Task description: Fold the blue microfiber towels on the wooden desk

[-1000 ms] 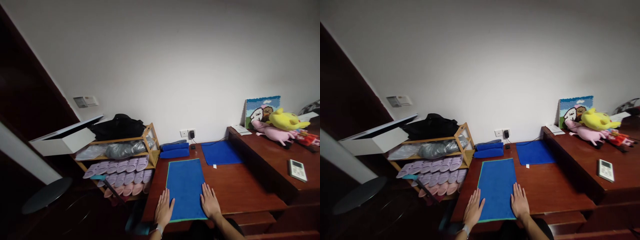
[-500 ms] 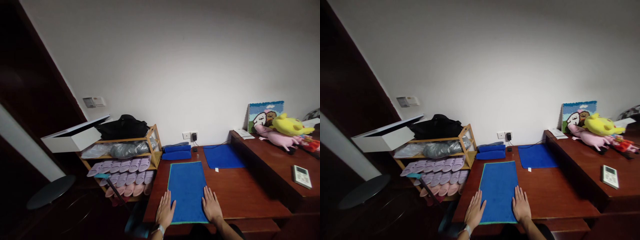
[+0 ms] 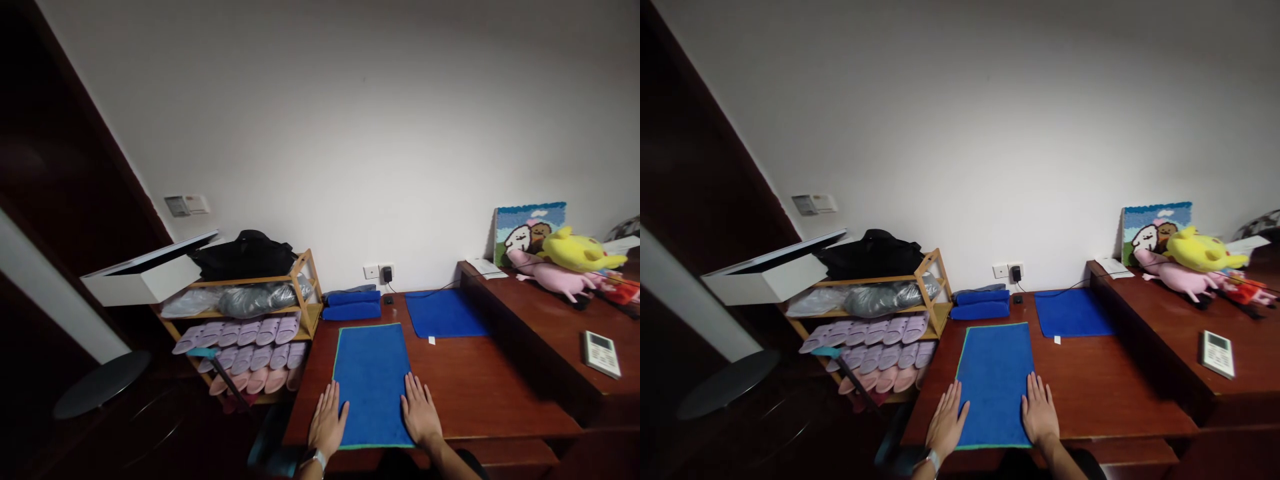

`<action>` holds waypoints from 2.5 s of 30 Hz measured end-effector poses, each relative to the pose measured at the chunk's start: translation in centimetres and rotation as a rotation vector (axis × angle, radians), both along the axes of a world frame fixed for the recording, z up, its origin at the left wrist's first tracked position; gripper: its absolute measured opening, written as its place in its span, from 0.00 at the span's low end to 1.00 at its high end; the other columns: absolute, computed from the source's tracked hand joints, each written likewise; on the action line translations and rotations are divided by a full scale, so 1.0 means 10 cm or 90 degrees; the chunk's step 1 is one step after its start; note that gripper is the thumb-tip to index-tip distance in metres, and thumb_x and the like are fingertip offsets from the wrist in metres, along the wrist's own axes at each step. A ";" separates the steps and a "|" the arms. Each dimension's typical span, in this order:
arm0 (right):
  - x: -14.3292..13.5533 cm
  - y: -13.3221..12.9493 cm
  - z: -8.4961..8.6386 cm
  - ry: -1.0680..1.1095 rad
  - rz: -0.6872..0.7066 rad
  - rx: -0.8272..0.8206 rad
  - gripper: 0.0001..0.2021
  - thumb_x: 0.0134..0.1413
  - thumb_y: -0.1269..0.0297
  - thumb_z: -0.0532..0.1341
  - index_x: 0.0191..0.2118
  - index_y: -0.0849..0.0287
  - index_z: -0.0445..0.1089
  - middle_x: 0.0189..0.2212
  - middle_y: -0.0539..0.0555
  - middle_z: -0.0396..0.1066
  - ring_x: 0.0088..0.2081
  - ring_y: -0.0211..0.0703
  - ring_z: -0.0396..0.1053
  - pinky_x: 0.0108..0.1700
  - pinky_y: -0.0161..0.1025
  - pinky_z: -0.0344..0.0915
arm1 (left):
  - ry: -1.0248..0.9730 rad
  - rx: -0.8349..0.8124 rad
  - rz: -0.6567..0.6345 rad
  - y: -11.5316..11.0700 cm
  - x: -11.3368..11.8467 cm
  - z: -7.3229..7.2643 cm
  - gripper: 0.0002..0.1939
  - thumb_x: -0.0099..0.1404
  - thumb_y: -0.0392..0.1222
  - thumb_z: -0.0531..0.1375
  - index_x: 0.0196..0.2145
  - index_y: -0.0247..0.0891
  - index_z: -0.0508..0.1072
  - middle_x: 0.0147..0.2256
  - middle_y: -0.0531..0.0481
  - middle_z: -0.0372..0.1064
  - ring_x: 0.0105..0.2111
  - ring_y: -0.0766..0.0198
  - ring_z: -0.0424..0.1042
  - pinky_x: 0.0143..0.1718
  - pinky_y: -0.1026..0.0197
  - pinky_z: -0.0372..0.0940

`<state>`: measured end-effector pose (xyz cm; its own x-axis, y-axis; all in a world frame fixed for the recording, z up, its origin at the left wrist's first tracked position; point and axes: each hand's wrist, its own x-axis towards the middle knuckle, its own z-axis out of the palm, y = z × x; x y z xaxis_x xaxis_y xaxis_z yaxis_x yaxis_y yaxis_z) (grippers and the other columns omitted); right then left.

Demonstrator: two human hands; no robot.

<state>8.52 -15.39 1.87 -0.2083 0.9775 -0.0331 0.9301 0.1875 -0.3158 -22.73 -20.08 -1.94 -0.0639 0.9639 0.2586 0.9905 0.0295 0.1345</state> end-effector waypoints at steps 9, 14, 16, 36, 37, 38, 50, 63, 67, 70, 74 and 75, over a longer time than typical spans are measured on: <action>0.00 -0.02 0.05 -0.007 0.002 -0.006 0.34 0.70 0.56 0.38 0.75 0.65 0.46 0.76 0.53 0.41 0.76 0.48 0.39 0.76 0.52 0.37 | -0.009 -0.018 0.014 0.00 0.03 0.06 0.35 0.77 0.59 0.42 0.74 0.40 0.52 0.73 0.43 0.50 0.72 0.51 0.51 0.72 0.42 0.53; 0.00 -0.02 0.04 -0.001 0.003 0.001 0.33 0.70 0.56 0.39 0.75 0.63 0.47 0.75 0.52 0.42 0.76 0.49 0.40 0.75 0.53 0.38 | -0.005 -0.018 0.013 -0.02 0.04 0.10 0.35 0.77 0.59 0.41 0.73 0.38 0.54 0.73 0.43 0.51 0.72 0.51 0.52 0.72 0.43 0.54; 0.00 -0.01 0.03 0.007 0.003 0.002 0.33 0.70 0.56 0.39 0.75 0.62 0.48 0.75 0.52 0.42 0.76 0.49 0.40 0.75 0.53 0.38 | -0.004 -0.017 0.014 -0.03 0.04 0.11 0.35 0.77 0.59 0.41 0.73 0.37 0.55 0.73 0.43 0.51 0.72 0.52 0.52 0.72 0.44 0.54; 0.00 -0.03 0.07 0.005 0.001 -0.003 0.34 0.69 0.55 0.38 0.75 0.63 0.47 0.75 0.52 0.42 0.76 0.48 0.39 0.76 0.52 0.38 | 0.002 -0.032 0.015 0.00 0.03 0.09 0.35 0.78 0.58 0.41 0.74 0.38 0.52 0.73 0.42 0.50 0.73 0.51 0.51 0.72 0.43 0.53; 0.00 -0.02 0.06 0.006 0.001 -0.003 0.33 0.69 0.56 0.38 0.75 0.63 0.47 0.75 0.52 0.42 0.76 0.48 0.39 0.76 0.52 0.38 | 0.001 -0.029 0.014 0.00 0.03 0.09 0.35 0.78 0.58 0.41 0.74 0.39 0.52 0.73 0.42 0.50 0.72 0.51 0.51 0.72 0.43 0.53; 0.00 -0.02 0.06 0.008 0.000 -0.003 0.33 0.69 0.56 0.39 0.75 0.63 0.47 0.75 0.52 0.42 0.76 0.49 0.39 0.76 0.53 0.38 | 0.001 -0.025 0.013 0.00 0.03 0.09 0.34 0.78 0.58 0.41 0.74 0.39 0.51 0.73 0.43 0.51 0.72 0.51 0.52 0.72 0.42 0.54; -0.01 -0.03 0.11 0.016 -0.005 -0.008 0.34 0.69 0.57 0.38 0.75 0.65 0.45 0.75 0.52 0.40 0.76 0.48 0.38 0.76 0.53 0.37 | 0.004 -0.026 0.019 0.01 0.02 0.08 0.34 0.78 0.57 0.41 0.75 0.41 0.50 0.73 0.44 0.51 0.73 0.53 0.51 0.72 0.44 0.53; -0.01 -0.05 0.19 -0.013 -0.002 -0.016 0.34 0.69 0.57 0.38 0.75 0.66 0.44 0.75 0.52 0.40 0.76 0.48 0.38 0.76 0.52 0.38 | 0.005 -0.011 0.015 0.03 0.01 0.03 0.34 0.78 0.58 0.41 0.75 0.42 0.50 0.73 0.46 0.51 0.72 0.53 0.53 0.72 0.43 0.53; -0.01 -0.05 0.19 -0.020 -0.001 -0.017 0.34 0.70 0.57 0.38 0.75 0.65 0.44 0.76 0.52 0.40 0.76 0.48 0.38 0.76 0.51 0.38 | 0.005 -0.021 0.013 0.02 0.02 0.05 0.34 0.78 0.58 0.41 0.74 0.41 0.50 0.73 0.45 0.51 0.72 0.53 0.52 0.72 0.42 0.52; -0.01 -0.05 0.18 -0.024 -0.002 -0.019 0.34 0.70 0.56 0.37 0.75 0.65 0.44 0.76 0.52 0.40 0.76 0.48 0.38 0.76 0.52 0.38 | 0.001 -0.035 0.019 0.02 0.02 0.07 0.35 0.78 0.58 0.41 0.74 0.39 0.51 0.73 0.44 0.50 0.73 0.53 0.50 0.72 0.43 0.52; -0.01 -0.05 0.18 -0.025 0.000 -0.019 0.34 0.70 0.56 0.37 0.75 0.65 0.44 0.76 0.52 0.40 0.76 0.47 0.38 0.76 0.51 0.37 | -0.002 -0.036 0.022 0.01 0.03 0.09 0.35 0.78 0.58 0.40 0.74 0.39 0.52 0.73 0.44 0.51 0.73 0.53 0.51 0.73 0.44 0.52; -0.01 -0.05 0.18 -0.025 0.000 -0.019 0.34 0.70 0.57 0.37 0.75 0.66 0.44 0.76 0.52 0.39 0.76 0.47 0.38 0.76 0.51 0.37 | -0.002 -0.034 0.022 0.01 0.03 0.09 0.35 0.78 0.58 0.40 0.74 0.39 0.52 0.73 0.44 0.51 0.73 0.53 0.51 0.72 0.44 0.52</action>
<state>8.38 -15.91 3.69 -0.2063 0.9759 -0.0708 0.9419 0.1785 -0.2845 -22.41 -19.95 -1.00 -0.0974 0.9737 0.2058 0.9883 0.0703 0.1350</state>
